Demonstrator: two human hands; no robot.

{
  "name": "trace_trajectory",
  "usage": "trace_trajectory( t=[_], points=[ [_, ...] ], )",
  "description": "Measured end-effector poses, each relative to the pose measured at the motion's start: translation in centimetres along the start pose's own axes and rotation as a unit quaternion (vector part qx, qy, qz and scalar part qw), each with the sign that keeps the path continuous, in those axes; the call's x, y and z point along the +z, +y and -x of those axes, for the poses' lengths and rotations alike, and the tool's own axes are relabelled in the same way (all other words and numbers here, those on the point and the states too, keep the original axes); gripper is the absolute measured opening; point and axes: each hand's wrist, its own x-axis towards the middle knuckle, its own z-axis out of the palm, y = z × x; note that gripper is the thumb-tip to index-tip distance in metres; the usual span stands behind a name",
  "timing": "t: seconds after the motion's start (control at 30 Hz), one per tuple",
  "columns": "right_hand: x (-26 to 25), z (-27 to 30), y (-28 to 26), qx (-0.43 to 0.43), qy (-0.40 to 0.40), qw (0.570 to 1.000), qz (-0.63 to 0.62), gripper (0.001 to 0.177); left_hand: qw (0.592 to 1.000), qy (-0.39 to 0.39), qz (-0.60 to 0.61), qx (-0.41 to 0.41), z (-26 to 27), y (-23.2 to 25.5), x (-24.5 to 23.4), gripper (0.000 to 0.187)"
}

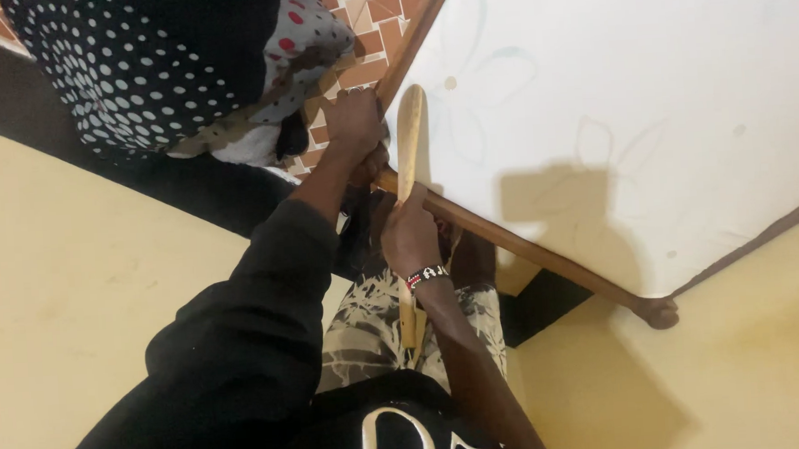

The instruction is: The recorder uses a wooden tool to push the mattress back into the frame and repair the bed structure.

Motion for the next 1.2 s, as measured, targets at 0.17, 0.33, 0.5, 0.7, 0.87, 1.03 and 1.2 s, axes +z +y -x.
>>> trace_trajectory(
  t=[0.17,0.33,0.5,0.7,0.87,1.03,1.2],
  points=[
    [-0.5,1.0,-0.6,-0.014,-0.004,1.0,-0.024,0.033,0.998,-0.034,-0.041,0.038,0.0,0.5,-3.0,0.04],
    [0.4,0.2,0.5,-0.008,0.01,1.0,-0.022,0.027,0.974,0.094,-0.146,0.143,-1.6,-2.0,0.5,0.06],
    [0.3,0.1,-1.3,0.001,-0.013,0.998,-0.062,0.033,0.946,0.115,-0.204,0.223,-0.4,1.9,-8.7,0.106],
    [2.2,-1.3,-4.0,0.053,0.049,0.997,-0.029,0.022,0.834,0.281,-0.377,0.29,-3.2,2.1,-6.7,0.091],
    [2.4,-3.9,-2.4,0.022,0.037,0.999,-0.024,0.027,0.833,0.259,-0.395,0.288,-4.3,2.4,-6.5,0.086],
    [2.9,-3.7,-0.3,-0.03,0.066,0.997,-0.006,0.027,0.821,0.241,-0.445,0.264,-3.9,2.8,-6.8,0.091],
    [1.4,-5.5,-1.1,-0.049,0.076,0.996,-0.026,0.029,0.853,0.162,-0.43,0.248,-1.1,4.6,-9.9,0.1]
  ],
)
